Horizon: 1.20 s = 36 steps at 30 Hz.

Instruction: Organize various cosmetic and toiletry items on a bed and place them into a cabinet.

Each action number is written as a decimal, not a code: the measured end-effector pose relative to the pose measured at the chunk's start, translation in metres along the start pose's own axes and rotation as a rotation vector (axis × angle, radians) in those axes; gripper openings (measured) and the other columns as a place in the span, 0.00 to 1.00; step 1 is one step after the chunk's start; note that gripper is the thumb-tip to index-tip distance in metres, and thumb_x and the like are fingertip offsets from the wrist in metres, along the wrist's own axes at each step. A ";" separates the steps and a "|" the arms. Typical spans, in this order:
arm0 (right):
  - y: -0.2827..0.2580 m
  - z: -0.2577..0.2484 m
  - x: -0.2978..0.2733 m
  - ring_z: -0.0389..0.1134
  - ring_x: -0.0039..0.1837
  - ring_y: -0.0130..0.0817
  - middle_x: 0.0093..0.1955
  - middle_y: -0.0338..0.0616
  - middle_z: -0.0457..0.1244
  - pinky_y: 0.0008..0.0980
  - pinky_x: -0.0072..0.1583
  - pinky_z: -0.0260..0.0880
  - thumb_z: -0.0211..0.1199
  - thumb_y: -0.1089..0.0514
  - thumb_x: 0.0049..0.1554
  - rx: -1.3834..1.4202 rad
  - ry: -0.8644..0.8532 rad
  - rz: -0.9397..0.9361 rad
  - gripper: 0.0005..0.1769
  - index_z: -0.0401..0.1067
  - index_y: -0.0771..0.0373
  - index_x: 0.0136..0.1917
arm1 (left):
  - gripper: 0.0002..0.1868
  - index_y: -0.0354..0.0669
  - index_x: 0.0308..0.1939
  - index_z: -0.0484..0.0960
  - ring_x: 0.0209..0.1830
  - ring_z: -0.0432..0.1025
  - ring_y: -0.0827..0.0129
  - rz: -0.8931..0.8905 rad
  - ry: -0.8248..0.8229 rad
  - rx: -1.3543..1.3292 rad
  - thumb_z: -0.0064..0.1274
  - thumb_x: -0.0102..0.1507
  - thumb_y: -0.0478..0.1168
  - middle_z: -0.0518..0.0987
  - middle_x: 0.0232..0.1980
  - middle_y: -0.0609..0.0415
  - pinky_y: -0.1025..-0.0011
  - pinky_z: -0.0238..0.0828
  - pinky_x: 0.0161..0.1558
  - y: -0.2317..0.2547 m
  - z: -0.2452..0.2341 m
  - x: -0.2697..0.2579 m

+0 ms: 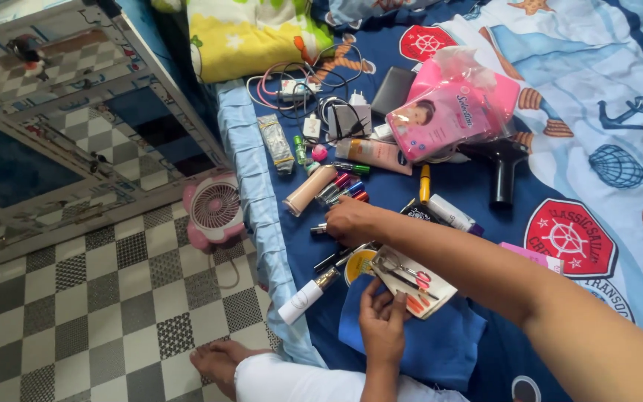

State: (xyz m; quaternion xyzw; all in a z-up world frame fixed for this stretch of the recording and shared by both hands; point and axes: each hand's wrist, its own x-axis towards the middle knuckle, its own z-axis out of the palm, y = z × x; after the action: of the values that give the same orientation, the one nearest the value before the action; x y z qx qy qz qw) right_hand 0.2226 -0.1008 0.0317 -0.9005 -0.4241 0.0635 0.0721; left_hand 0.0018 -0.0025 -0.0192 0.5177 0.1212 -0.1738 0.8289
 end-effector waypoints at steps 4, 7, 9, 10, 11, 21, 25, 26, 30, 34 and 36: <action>-0.036 -0.062 -0.037 0.69 0.40 0.32 0.37 0.41 0.66 0.31 0.41 0.68 0.69 0.59 0.53 0.620 0.447 0.117 0.05 0.75 0.61 0.42 | 0.33 0.37 0.68 0.65 0.45 0.80 0.68 0.015 0.011 -0.021 0.61 0.62 0.39 0.83 0.50 0.45 0.74 0.80 0.41 -0.001 -0.001 0.000; -0.073 -0.099 -0.095 0.64 0.37 0.22 0.34 0.38 0.68 0.27 0.39 0.64 0.70 0.54 0.56 0.890 0.395 0.430 0.10 0.78 0.62 0.47 | 0.33 0.38 0.69 0.64 0.47 0.80 0.68 0.029 0.010 -0.068 0.60 0.63 0.39 0.83 0.51 0.45 0.73 0.80 0.42 0.005 0.002 -0.001; -0.086 -0.083 -0.126 0.66 0.39 0.20 0.37 0.37 0.69 0.26 0.41 0.67 0.69 0.55 0.55 1.025 0.402 0.437 0.11 0.78 0.64 0.49 | 0.33 0.38 0.69 0.64 0.47 0.80 0.68 0.040 0.016 -0.087 0.60 0.63 0.39 0.83 0.52 0.44 0.74 0.80 0.43 0.004 0.003 0.004; -0.095 -0.073 -0.146 0.68 0.42 0.18 0.39 0.36 0.70 0.24 0.43 0.70 0.68 0.56 0.55 1.163 0.429 0.468 0.13 0.78 0.65 0.51 | 0.32 0.38 0.69 0.64 0.48 0.80 0.68 0.036 0.001 -0.089 0.59 0.64 0.39 0.83 0.52 0.44 0.74 0.80 0.44 0.003 0.003 0.002; -0.097 -0.063 -0.150 0.68 0.42 0.18 0.39 0.36 0.70 0.24 0.43 0.70 0.68 0.56 0.55 1.167 0.424 0.474 0.13 0.78 0.65 0.51 | 0.32 0.38 0.69 0.64 0.48 0.80 0.68 0.029 0.003 -0.091 0.59 0.64 0.39 0.83 0.52 0.44 0.74 0.80 0.44 0.002 0.003 0.002; -0.130 -0.050 -0.136 0.73 0.44 0.47 0.37 0.42 0.71 0.46 0.45 0.71 0.69 0.53 0.49 0.428 0.314 0.743 0.10 0.77 0.56 0.45 | 0.31 0.38 0.69 0.65 0.48 0.78 0.68 0.054 0.012 -0.069 0.58 0.65 0.39 0.82 0.53 0.46 0.74 0.78 0.43 -0.006 -0.001 0.004; -0.131 -0.056 -0.143 0.73 0.42 0.45 0.38 0.44 0.71 0.43 0.44 0.71 0.70 0.51 0.51 0.369 0.475 0.696 0.12 0.77 0.58 0.45 | 0.30 0.38 0.69 0.66 0.47 0.79 0.67 0.035 0.014 -0.035 0.58 0.65 0.40 0.82 0.52 0.45 0.74 0.78 0.42 -0.003 0.000 0.001; -0.134 -0.067 -0.146 0.73 0.42 0.45 0.38 0.44 0.71 0.43 0.44 0.71 0.70 0.51 0.51 0.370 0.474 0.700 0.12 0.77 0.58 0.45 | 0.30 0.38 0.69 0.66 0.47 0.79 0.67 0.031 0.013 -0.033 0.58 0.65 0.40 0.82 0.52 0.45 0.74 0.78 0.42 0.001 0.001 -0.001; -0.137 -0.100 -0.168 0.72 0.35 0.34 0.40 0.43 0.72 0.33 0.40 0.72 0.68 0.54 0.52 0.465 0.582 0.954 0.12 0.78 0.58 0.50 | 0.30 0.38 0.68 0.65 0.48 0.79 0.68 0.031 0.000 -0.078 0.57 0.64 0.40 0.82 0.53 0.46 0.72 0.80 0.45 0.009 0.007 -0.005; -0.121 -0.093 -0.195 0.72 0.39 0.27 0.43 0.44 0.70 0.28 0.42 0.73 0.68 0.56 0.55 0.486 0.782 0.928 0.13 0.78 0.61 0.53 | 0.30 0.37 0.68 0.65 0.48 0.79 0.67 0.039 0.011 -0.077 0.57 0.65 0.39 0.81 0.53 0.44 0.71 0.80 0.45 0.006 0.005 -0.001; -0.113 -0.086 -0.202 0.70 0.39 0.28 0.44 0.45 0.69 0.29 0.42 0.71 0.69 0.55 0.55 0.463 0.818 0.999 0.14 0.79 0.62 0.54 | 0.29 0.37 0.68 0.65 0.48 0.79 0.66 0.045 0.009 -0.071 0.56 0.65 0.39 0.81 0.53 0.43 0.71 0.80 0.45 0.004 0.004 -0.003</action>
State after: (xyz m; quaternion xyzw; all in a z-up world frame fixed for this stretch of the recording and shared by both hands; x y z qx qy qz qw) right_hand 0.0245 -0.1926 0.1474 -0.9010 0.1281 -0.1671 0.3793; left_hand 0.0008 -0.0038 -0.0136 0.4915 0.1192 -0.1484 0.8498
